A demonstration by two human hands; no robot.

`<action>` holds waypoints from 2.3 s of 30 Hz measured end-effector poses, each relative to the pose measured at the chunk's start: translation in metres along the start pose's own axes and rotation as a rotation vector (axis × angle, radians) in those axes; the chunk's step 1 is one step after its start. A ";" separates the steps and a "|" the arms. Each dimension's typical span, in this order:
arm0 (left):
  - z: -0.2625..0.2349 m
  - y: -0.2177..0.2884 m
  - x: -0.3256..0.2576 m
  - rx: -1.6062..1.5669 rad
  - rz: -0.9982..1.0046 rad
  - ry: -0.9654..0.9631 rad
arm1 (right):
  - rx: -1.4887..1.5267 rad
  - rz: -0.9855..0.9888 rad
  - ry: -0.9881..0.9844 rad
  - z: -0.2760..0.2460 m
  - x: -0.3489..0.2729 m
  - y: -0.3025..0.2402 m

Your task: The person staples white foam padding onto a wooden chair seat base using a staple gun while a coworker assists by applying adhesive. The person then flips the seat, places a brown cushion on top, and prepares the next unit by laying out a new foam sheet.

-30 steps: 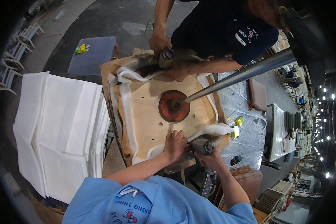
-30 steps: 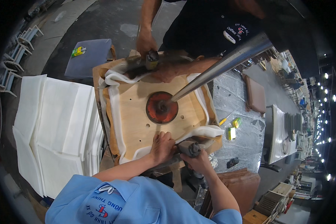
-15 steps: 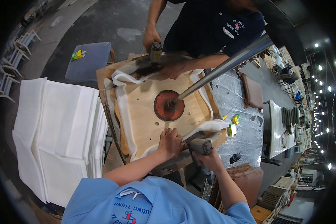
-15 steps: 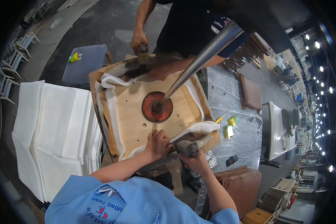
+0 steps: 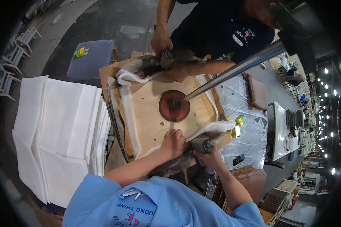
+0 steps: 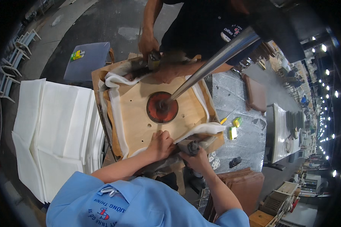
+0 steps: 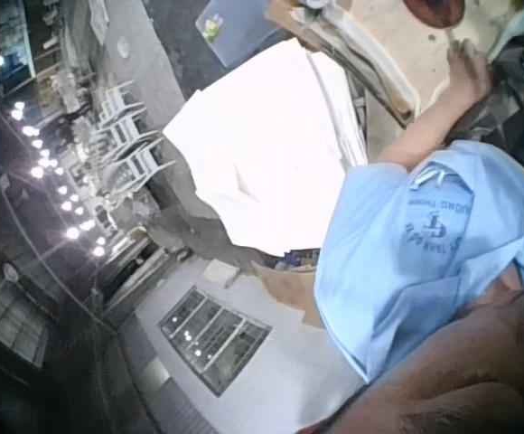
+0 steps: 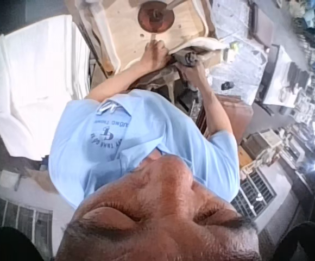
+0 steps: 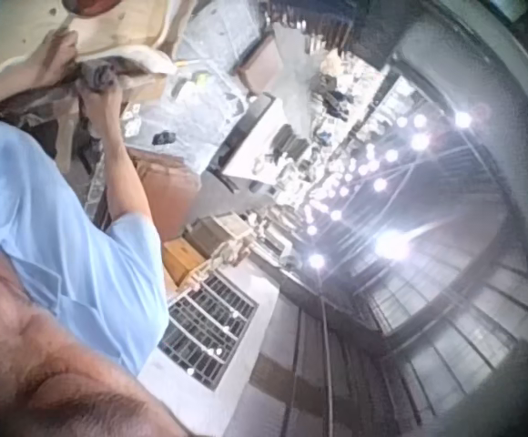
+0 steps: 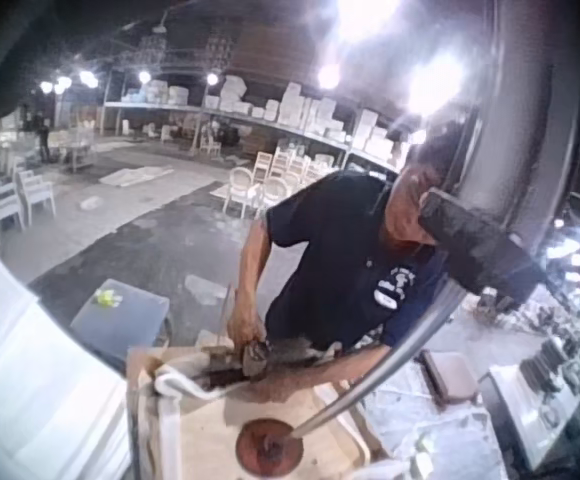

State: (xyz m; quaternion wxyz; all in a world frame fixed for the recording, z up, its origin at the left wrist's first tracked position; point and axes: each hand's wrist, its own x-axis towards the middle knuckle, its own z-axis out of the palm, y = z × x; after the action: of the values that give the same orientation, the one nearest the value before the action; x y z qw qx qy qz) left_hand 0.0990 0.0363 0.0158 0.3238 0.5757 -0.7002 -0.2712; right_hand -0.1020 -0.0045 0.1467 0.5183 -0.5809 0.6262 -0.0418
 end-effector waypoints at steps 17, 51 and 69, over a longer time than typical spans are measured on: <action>-0.001 0.000 -0.004 -0.013 -0.057 0.000 | 0.027 0.058 -0.021 0.008 -0.008 0.011; -0.014 -0.015 -0.005 -0.133 -0.048 -0.005 | 0.157 0.029 -0.003 0.017 -0.019 0.007; -0.026 -0.044 0.005 -0.329 -0.086 0.002 | 0.112 0.061 0.050 0.038 -0.020 0.003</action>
State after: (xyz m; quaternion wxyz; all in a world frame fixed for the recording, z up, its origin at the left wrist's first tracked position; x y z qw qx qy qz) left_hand 0.1458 0.0225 0.0006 0.4025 0.5445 -0.6207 -0.3952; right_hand -0.0817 0.0326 0.1391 0.5352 -0.5305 0.6530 -0.0758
